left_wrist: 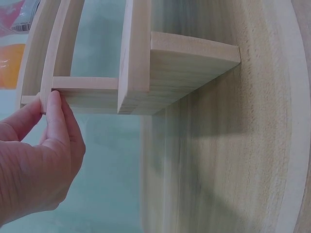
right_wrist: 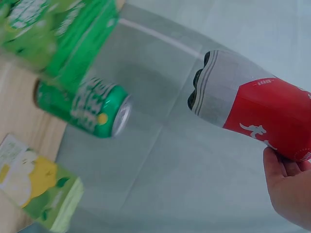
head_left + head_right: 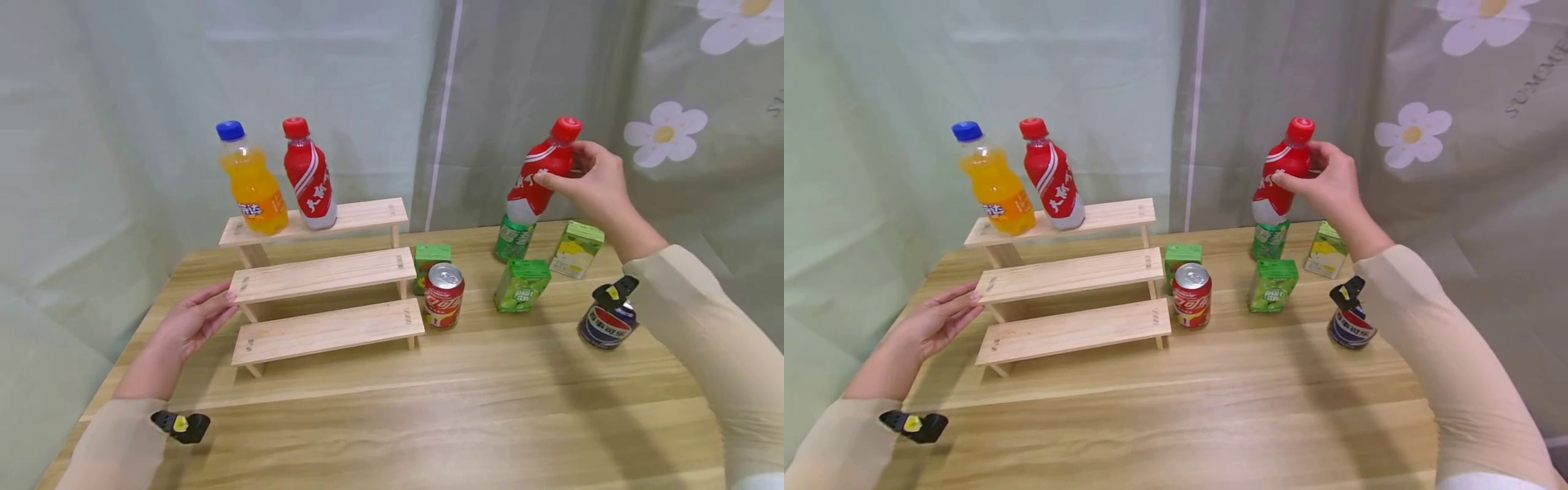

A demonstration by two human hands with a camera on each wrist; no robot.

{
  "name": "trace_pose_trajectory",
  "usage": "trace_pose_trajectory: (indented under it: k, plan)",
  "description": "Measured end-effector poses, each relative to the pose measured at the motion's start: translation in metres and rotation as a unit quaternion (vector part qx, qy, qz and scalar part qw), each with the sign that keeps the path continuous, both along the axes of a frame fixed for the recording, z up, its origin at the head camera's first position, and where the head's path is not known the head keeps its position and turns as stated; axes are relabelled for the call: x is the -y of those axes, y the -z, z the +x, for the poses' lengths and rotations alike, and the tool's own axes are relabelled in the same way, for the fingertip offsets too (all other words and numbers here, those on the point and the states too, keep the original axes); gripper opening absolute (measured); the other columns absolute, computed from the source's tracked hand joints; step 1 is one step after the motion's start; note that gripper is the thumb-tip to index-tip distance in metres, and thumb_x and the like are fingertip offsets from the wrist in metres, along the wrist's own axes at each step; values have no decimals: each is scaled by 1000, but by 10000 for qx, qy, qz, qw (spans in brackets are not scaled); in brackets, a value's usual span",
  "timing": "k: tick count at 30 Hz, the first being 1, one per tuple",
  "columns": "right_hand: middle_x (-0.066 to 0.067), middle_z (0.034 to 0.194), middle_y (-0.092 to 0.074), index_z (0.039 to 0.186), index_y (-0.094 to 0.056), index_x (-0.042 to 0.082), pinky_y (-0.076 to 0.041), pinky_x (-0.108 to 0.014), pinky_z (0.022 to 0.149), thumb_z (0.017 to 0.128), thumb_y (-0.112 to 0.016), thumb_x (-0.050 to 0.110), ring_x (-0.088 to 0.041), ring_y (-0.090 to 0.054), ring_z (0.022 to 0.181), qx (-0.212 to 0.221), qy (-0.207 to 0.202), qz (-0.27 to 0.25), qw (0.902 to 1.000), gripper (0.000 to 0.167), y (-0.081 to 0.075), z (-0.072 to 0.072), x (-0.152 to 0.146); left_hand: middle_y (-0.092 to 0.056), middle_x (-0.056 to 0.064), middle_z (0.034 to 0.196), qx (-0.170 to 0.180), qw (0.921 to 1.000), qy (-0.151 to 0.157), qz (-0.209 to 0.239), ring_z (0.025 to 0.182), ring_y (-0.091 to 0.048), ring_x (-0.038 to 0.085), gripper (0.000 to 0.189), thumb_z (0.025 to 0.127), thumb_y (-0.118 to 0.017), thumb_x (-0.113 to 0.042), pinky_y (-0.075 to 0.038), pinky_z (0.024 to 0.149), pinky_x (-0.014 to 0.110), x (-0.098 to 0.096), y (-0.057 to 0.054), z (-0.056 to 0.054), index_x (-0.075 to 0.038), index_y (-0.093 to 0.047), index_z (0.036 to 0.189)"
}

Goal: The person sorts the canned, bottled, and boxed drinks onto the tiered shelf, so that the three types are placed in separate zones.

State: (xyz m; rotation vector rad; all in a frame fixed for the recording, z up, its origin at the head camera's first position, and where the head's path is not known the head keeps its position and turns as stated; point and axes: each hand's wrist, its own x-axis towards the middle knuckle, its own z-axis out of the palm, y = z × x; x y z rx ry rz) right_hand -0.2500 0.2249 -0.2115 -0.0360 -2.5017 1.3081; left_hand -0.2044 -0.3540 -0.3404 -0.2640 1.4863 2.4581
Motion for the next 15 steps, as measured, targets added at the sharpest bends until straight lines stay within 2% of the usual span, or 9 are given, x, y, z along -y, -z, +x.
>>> trace_pose_trajectory:
  k: [6, 15]
  plan:
    - [-12, 135, -52, 140, -43, 10, -52, -33, 100, 86, -70, 36, -20, -54, 113, 15, -255, -69, 9997, 66, -10, -8, 25, -71, 4, 85, 20, 10000, 34, -44, 77, -71, 14, 30, 92, -56, 5, -60, 73, 22, -1, 2, -3, -16, -77, 88]
    - [-8, 140, -49, 143, -38, 13, -50, -38, 103, 86, -70, 30, -24, -50, 122, -92, -690, -238, 9973, 67, -22, -17, 66, -71, 3, 84, 42, 10000, 36, -67, 77, -71, 13, 29, 91, -57, 4, -60, 74, 21, 0, 0, -2, -17, -76, 87]
